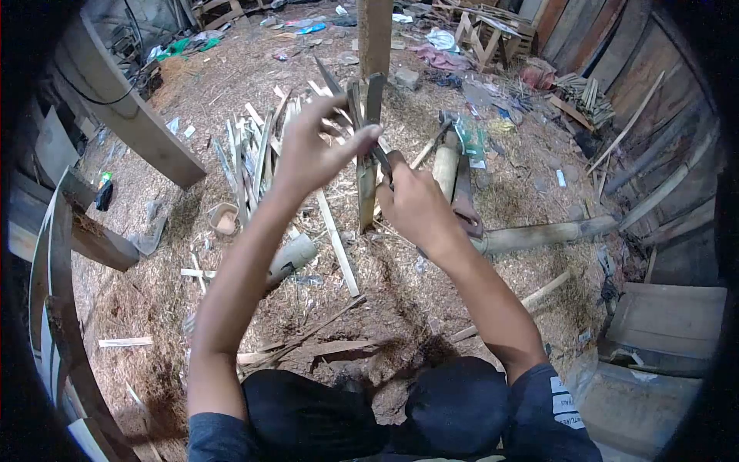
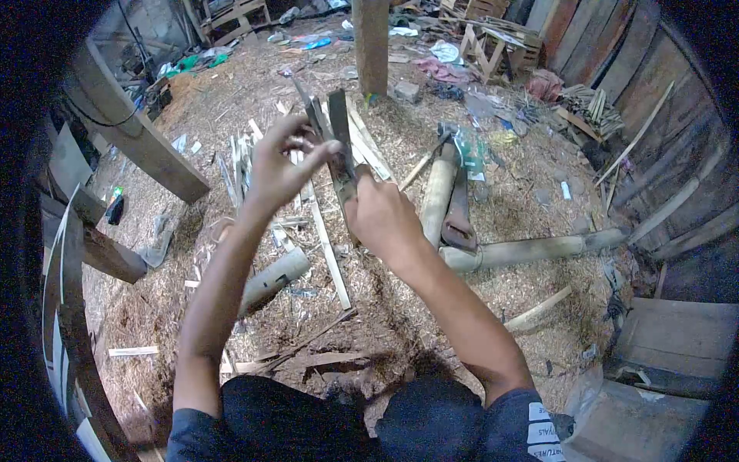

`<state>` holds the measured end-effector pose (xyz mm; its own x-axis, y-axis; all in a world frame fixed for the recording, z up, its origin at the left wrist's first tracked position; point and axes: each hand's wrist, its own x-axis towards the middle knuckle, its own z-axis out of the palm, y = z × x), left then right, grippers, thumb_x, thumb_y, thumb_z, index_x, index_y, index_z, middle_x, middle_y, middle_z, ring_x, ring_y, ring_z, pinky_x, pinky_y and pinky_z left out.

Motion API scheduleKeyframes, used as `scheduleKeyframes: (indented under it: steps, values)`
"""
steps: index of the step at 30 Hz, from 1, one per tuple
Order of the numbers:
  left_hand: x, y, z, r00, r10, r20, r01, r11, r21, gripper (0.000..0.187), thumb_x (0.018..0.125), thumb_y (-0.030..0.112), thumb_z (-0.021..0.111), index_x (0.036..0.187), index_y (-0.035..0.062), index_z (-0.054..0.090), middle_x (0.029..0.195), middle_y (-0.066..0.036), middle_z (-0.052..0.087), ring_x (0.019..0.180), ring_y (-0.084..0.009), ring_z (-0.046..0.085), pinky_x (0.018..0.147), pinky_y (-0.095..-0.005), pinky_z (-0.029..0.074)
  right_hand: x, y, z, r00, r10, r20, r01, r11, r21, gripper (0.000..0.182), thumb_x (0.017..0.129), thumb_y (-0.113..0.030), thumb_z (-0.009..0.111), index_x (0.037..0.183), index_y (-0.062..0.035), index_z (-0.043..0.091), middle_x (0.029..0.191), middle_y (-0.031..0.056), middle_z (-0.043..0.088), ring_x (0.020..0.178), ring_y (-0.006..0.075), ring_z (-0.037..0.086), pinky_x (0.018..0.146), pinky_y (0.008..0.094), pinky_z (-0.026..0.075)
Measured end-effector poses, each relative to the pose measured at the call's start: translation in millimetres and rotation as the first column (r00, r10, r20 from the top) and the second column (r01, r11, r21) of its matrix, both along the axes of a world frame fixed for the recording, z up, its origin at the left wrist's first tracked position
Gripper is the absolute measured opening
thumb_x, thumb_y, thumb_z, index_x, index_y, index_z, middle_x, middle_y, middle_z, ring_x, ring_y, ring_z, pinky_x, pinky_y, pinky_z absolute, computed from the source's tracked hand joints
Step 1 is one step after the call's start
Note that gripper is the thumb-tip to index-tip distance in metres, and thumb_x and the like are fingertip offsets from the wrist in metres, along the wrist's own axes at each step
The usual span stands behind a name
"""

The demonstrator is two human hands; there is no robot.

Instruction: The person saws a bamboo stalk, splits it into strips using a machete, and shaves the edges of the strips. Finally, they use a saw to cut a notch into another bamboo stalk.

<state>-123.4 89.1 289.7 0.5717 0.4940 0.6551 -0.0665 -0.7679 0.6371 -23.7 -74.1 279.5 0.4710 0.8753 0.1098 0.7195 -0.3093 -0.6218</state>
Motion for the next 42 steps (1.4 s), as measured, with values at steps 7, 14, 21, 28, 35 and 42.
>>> scheduleKeyframes:
  steps: [7, 14, 21, 28, 35, 42]
  values:
    - [9.0, 5.8, -6.4, 0.998, 0.058, 0.036, -0.057, 0.998, -0.032, 0.023, 0.083, 0.016, 0.079, 0.095, -0.0019, 0.071, 0.079, -0.008, 0.066, 0.073, -0.0137, 0.060, 0.065, -0.0300, 0.048, -8.2, 8.4, -28.2, 0.999, 0.022, 0.050, -0.020, 0.999, -0.034, 0.033, 0.082, 0.000, 0.051, 0.113, 0.0117, 0.054, 0.080, 0.0338, 0.066, 0.079, 0.0487, 0.068, 0.076, 0.0546, 0.056]
    - [4.8, -14.6, 10.0, 0.999, 0.030, -0.024, -0.032, 0.998, -0.052, 0.020, 0.085, 0.017, 0.076, 0.091, -0.0020, 0.070, 0.074, -0.010, 0.065, 0.068, -0.0140, 0.057, 0.061, -0.0312, 0.046, -10.0, -8.0, -67.1, 0.997, 0.007, 0.079, -0.007, 1.000, -0.001, 0.037, 0.089, -0.009, 0.058, 0.121, 0.0087, 0.049, 0.074, 0.0328, 0.063, 0.075, 0.0532, 0.064, 0.071, 0.0561, 0.051]
    - [8.3, -8.3, 16.0, 0.999, 0.040, -0.030, -0.042, 0.997, -0.070, 0.024, 0.089, 0.022, 0.076, 0.085, -0.0009, 0.069, 0.062, -0.003, 0.062, 0.059, -0.0087, 0.054, 0.055, -0.0290, 0.043, -6.4, -9.4, -61.5, 0.985, 0.146, -0.090, -0.117, 0.956, 0.270, 0.025, 0.087, -0.009, 0.061, 0.107, 0.0035, 0.056, 0.072, 0.0243, 0.064, 0.065, 0.0440, 0.064, 0.061, 0.0488, 0.050]
    - [-2.7, -4.4, 14.9, 0.990, 0.134, -0.036, -0.136, 0.987, -0.083, 0.021, 0.086, 0.017, 0.078, 0.094, -0.0010, 0.072, 0.064, -0.008, 0.065, 0.055, -0.0107, 0.055, 0.052, -0.0297, 0.044, -30.2, -2.5, -53.3, 0.991, 0.061, -0.116, -0.052, 0.995, 0.083, 0.022, 0.095, -0.006, 0.050, 0.107, 0.0110, 0.057, 0.071, 0.0232, 0.064, 0.064, 0.0323, 0.064, 0.059, 0.0436, 0.051]
    - [-4.4, -6.2, 6.2, 0.998, 0.009, 0.055, 0.001, 0.984, -0.177, 0.022, 0.090, 0.021, 0.076, 0.094, -0.0002, 0.071, 0.069, -0.004, 0.065, 0.060, -0.0093, 0.061, 0.055, -0.0272, 0.048, -37.1, -5.5, -76.7, 0.777, 0.106, -0.620, 0.117, 0.944, 0.308, 0.030, 0.102, -0.024, 0.039, 0.090, -0.0001, 0.052, 0.051, 0.0068, 0.044, 0.046, 0.0161, 0.046, 0.043, 0.0342, 0.033]
    - [-1.2, -3.0, 10.1, 0.999, 0.017, 0.048, -0.007, 0.982, -0.190, 0.023, 0.089, 0.021, 0.077, 0.098, -0.0001, 0.074, 0.068, -0.005, 0.066, 0.059, -0.0084, 0.057, 0.053, -0.0282, 0.045, -16.1, 2.2, -94.1, 0.992, 0.111, -0.059, -0.090, 0.956, 0.278, 0.019, 0.094, -0.016, 0.054, 0.089, 0.0020, 0.058, 0.067, 0.0148, 0.064, 0.062, 0.0256, 0.065, 0.056, 0.0395, 0.047]
